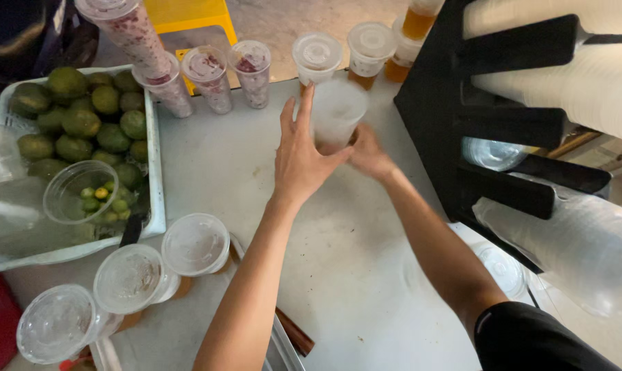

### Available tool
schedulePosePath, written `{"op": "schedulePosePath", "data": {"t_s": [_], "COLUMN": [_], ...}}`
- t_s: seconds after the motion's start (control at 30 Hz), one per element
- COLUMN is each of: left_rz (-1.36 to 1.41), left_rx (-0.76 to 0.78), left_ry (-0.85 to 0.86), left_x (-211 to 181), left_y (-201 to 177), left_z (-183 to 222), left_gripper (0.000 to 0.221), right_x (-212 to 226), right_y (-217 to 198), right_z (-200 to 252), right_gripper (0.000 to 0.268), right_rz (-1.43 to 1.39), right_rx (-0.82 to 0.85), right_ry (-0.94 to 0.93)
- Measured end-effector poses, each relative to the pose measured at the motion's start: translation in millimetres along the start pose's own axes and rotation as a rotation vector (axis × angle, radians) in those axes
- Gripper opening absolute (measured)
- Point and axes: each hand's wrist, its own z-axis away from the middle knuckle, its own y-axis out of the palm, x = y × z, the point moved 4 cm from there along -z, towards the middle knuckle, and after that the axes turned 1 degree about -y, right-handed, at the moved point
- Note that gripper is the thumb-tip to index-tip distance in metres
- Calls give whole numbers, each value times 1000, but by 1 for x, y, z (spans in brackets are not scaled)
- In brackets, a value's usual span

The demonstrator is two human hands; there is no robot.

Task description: The person moves several plastic cups of liquid from a tray to a counter, then opens a chest freezer and takes out a wire rack of frozen buns. They place the buns onto another rack and put them into a food steamer, finally closing the door and turning the dial.

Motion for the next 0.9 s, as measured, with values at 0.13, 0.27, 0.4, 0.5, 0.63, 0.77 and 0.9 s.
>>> {"op": "schedulePosePath", "data": {"t_s": [0.13, 0.27, 0.4, 0.5, 0.63, 0.77, 0.9], "left_rz": [-88, -93, -119, -154, -215, -282, -293], "left_rx": [-33, 60, -30, -85, -99, -158, -289], "left_ry": [17, -137, -88, -95, -150, -172, -112], "left_x": [5, 19, 13, 10, 14, 27, 41], "left_y": [-10, -28, -69, -100, -128, -152, -183], "left_z": [13, 31, 45, 60, 80, 101, 131], "left_gripper": [85, 56, 46, 45, 46, 46, 40], "right_x": [-2, -14, -40, -57, -76, -96, -96], "right_y": [-57, -99, -127, -133, -139, -137, -101], "right_z": [-68, -137, -190, -212, -225, -223, -180], "right_gripper": [76, 81, 79, 78, 90, 101, 87], "right_rz": [-6, 29, 178, 193, 175, 234, 98], "right_rx": [-303, -499, -633, -688, -747, -713, -682], "right_ry": [-152, -229, -125, -57, -42, -190, -209]}}
